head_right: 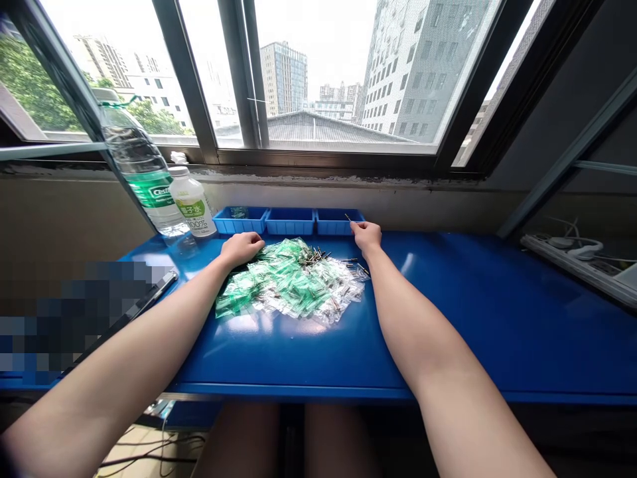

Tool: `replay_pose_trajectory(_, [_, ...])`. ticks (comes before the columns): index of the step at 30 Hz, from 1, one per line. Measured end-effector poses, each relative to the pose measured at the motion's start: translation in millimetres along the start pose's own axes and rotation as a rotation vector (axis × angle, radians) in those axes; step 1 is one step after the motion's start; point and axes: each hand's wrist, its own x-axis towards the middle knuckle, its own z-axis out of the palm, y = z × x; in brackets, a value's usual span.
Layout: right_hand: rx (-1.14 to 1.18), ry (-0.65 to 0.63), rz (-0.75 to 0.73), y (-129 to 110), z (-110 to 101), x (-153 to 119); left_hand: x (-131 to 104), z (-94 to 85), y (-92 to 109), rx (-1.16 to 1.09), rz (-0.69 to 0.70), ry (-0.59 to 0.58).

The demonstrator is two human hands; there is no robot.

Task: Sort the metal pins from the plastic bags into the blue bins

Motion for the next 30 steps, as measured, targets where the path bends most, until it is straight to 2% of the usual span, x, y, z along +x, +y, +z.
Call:
replay_pose_trajectory(5, [0.010,-0.011,0.010,0,1,1,0,-0.2,0,0.000,-0.004,0.002])
replay_pose_trajectory(9, [0.039,-0.107,0.011,-3,1,-3,0,0.3,0,-0.002,0.005,0.006])
replay_pose_trajectory(11, [0.063,-0.239,-0.015,-8,0,-8,0,0.4,0,-0.003,0.004,0.004])
replay_pose_trajectory(15, [0.046,-0.626,-0.063,-19,-6,-16,0,0.4,0,-0.003,0.003,0.004])
replay_pose_trajectory(17, [0.025,-0.731,-0.068,-22,-8,-17,0,0.4,-1,-0.004,0.005,0.002])
replay_pose_trajectory(23, [-0.054,-0.855,-0.088,-27,-13,-17,0,-0.2,0,-0.005,-0.004,-0.007])
replay_pose_trajectory(30, [-0.260,-0.930,-0.200,-33,-12,-19,-1,-1.0,1,0.012,-0.004,-0.002])
